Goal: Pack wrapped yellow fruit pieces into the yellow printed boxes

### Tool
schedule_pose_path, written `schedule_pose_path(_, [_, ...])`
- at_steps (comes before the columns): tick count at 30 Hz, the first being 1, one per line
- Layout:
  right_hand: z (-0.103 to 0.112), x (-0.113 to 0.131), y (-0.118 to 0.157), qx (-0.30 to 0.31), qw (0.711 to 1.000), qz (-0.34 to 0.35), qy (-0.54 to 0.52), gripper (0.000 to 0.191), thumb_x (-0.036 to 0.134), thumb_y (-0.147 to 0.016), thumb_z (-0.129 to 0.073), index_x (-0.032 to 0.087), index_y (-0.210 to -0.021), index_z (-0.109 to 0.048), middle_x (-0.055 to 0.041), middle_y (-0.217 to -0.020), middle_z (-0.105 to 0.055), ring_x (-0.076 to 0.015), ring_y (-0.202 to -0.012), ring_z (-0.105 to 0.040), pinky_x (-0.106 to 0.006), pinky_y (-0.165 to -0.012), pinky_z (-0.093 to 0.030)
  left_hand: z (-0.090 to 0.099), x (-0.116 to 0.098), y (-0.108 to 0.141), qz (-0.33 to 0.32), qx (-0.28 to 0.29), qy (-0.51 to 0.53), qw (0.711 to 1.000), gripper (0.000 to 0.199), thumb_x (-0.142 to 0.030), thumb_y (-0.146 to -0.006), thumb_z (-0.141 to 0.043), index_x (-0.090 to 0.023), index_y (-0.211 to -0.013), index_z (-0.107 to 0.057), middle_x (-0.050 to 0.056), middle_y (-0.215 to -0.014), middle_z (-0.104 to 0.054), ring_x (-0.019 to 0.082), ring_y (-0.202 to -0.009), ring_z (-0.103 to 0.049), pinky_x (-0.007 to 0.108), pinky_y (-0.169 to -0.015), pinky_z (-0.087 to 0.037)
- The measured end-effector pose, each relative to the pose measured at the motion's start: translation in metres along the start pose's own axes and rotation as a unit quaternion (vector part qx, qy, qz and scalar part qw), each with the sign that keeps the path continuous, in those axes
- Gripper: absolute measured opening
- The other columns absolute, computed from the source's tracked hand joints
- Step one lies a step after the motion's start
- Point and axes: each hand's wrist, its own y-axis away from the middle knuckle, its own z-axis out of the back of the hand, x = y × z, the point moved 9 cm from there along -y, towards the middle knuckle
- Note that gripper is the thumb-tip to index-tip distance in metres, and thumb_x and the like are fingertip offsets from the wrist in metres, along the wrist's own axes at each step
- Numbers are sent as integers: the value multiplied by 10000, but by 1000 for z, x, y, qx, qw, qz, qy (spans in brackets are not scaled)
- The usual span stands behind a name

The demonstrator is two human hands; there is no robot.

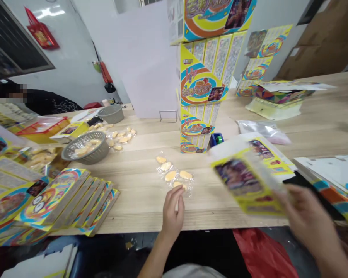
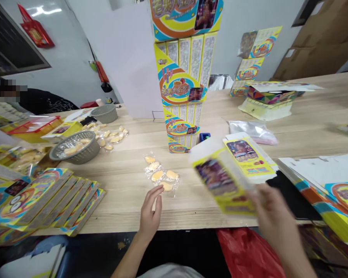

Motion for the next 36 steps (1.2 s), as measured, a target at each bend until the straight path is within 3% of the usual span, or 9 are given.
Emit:
schedule_pose_path(4, [-70,38,65,183,978,63,-71,257,469,-806,-488,245,-864,-601,-73,-851,-688,-233,-766,-670,-306,-641,-569,-3,-10,-2,128,3,75,989,262,-301,-823,-535,-202,-1054,-606,88,-1016,-625,210,-987,-565,362,-904,-421])
schedule_pose_path(10, [-89,68,90,128,927,335,107,320,359,-854,-463,270,-1148,-553,-61,-922,-706,-239,-770,-671,-347,-651,-551,-20,-4,16,236,110,71,963,203,-365,-757,-604,-192,-820,-690,58,-840,-643,218,-832,-570,343,-784,-438])
schedule_pose_path(14, [-110,87,118,75,884,418,196,805,527,-780,-519,194,-1433,-186,-152,-1037,-674,-353,-835,-655,-523,-716,-517,-17,-27,25,204,79,-11,976,202,-328,-789,-572,-210,-666,-680,66,-860,-629,241,-917,-530,390,-853,-380])
schedule_pose_path(17, [-125,91,132,100,916,360,148,907,601,-786,-451,125,-1448,-54,-215,-1130,-620,-354,-890,-651,-441,-628,-555,-20,-51,25,161,90,-43,982,239,-271,-804,-557,-214,-589,-646,53,-810,-634,222,-876,-525,397,-827,-364])
schedule_pose_path(22, [-143,70,138,242,962,111,-60,551,500,-851,-412,245,-1339,-375,-105,-1098,-660,-274,-902,-664,-325,-686,-559,-16,-69,23,93,110,-37,989,258,-289,-850,-505,-215,-631,-621,45,-762,-619,197,-842,-526,382,-834,-373])
schedule_pose_path(24, [-146,55,139,286,947,-43,-140,481,528,-808,-470,254,-1201,-514,-81,-979,-699,-270,-851,-676,-318,-660,-563,-1,-65,25,77,53,-32,995,127,-295,-830,-538,-224,-870,-635,79,-1026,-598,233,-1057,-480,409,-941,-334])
schedule_pose_path(28, [-148,37,153,327,868,-282,-247,529,604,-720,-547,224,-1087,-560,-71,-964,-701,-283,-765,-681,-310,-451,-546,15,-32,36,158,-3,45,986,577,-334,-776,-614,-233,-1292,-375,106,-1347,-398,258,-1250,-358,414,-1027,-298])
schedule_pose_path(30, [-147,39,150,329,860,-278,-274,567,609,-738,-522,209,-1139,-551,-83,-1040,-681,-287,-834,-668,-321,-515,-559,2,-19,43,221,68,124,965,566,-373,-811,-563,-244,-1317,-343,86,-1308,-458,223,-1144,-478,359,-960,-389])
schedule_pose_path(36, [-123,52,101,188,951,-70,-236,599,481,-748,-594,234,-1277,-462,-57,-1319,-506,-244,-1203,-458,-319,-955,-426,-20,-23,41,217,194,164,943,338,-412,-879,-426,-208,-1097,-584,55,-1119,-609,192,-1022,-549,290,-886,-422])
